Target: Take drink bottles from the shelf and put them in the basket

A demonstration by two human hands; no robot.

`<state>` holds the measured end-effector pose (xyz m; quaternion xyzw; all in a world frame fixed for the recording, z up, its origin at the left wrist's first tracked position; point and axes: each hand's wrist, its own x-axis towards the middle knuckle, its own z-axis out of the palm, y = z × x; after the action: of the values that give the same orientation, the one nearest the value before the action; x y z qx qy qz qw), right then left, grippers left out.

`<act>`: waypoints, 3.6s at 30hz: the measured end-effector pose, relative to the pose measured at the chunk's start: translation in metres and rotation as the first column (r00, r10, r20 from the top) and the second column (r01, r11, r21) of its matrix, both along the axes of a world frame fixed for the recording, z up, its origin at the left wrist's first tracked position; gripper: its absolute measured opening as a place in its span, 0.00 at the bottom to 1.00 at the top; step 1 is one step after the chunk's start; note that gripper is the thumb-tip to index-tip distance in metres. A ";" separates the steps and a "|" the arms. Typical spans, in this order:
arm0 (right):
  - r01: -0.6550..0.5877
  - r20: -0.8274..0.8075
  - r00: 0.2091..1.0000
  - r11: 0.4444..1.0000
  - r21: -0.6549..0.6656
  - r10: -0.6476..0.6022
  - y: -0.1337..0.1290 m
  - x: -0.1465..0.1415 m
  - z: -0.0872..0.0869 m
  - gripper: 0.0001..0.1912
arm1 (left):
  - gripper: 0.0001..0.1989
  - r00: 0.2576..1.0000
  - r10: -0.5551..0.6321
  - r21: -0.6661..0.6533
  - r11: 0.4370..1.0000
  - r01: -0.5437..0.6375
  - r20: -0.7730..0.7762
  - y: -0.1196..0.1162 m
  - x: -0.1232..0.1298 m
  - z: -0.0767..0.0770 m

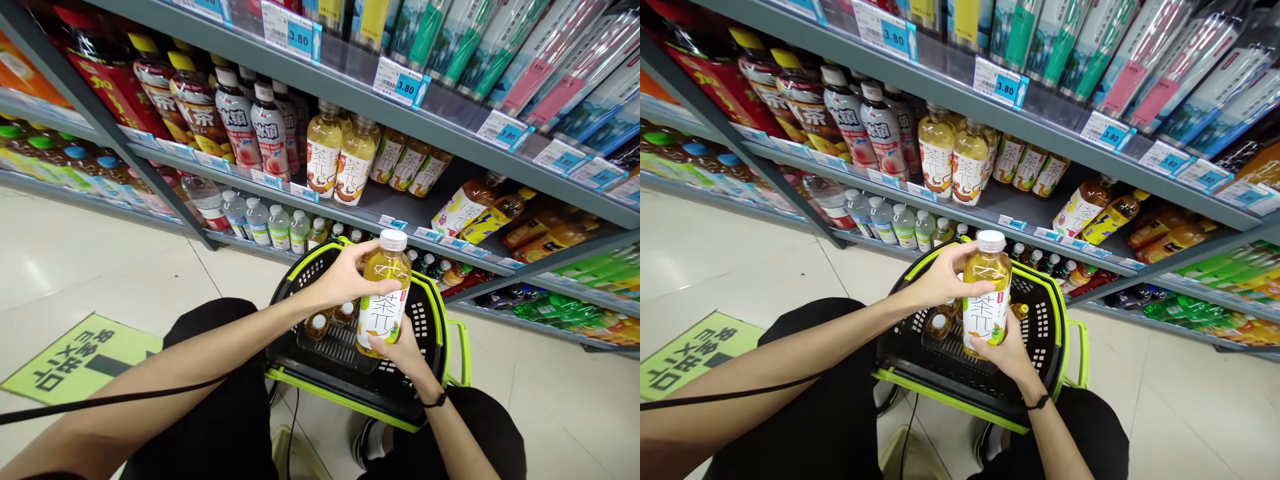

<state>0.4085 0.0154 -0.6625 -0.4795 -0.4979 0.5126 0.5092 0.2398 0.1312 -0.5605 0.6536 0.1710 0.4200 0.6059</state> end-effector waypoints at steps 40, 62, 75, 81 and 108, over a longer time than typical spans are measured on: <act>-0.053 -0.041 0.998 0.995 -0.084 0.049 -0.006 0.001 -0.005 0.33 | 0.27 0.948 0.238 0.212 0.958 -0.193 -0.211 -0.015 -0.006 0.005; -0.558 -0.643 0.707 0.791 -0.252 0.293 -0.014 0.000 0.029 0.53 | 0.27 0.993 0.100 -0.036 0.994 -0.102 -0.061 0.002 -0.005 0.003; -0.282 -0.319 0.927 0.928 -0.245 0.197 -0.016 -0.020 0.023 0.40 | 0.26 0.993 0.103 -0.173 0.978 -0.113 -0.064 0.017 -0.006 -0.006; 0.063 0.314 0.949 0.995 -0.072 -0.037 -0.010 -0.019 0.016 0.35 | 0.22 0.993 0.105 -0.382 0.916 -0.119 -0.058 0.019 0.002 -0.008; 0.181 0.023 0.983 0.980 -0.080 -0.180 -0.012 -0.033 -0.002 0.33 | 0.14 0.993 0.107 -0.538 0.841 -0.060 0.057 0.046 -0.025 -0.004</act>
<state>0.3753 0.0031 -0.6647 -0.5472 -0.4350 0.4804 0.5297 0.2143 0.1772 -0.5640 0.4324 0.2837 0.4091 0.7518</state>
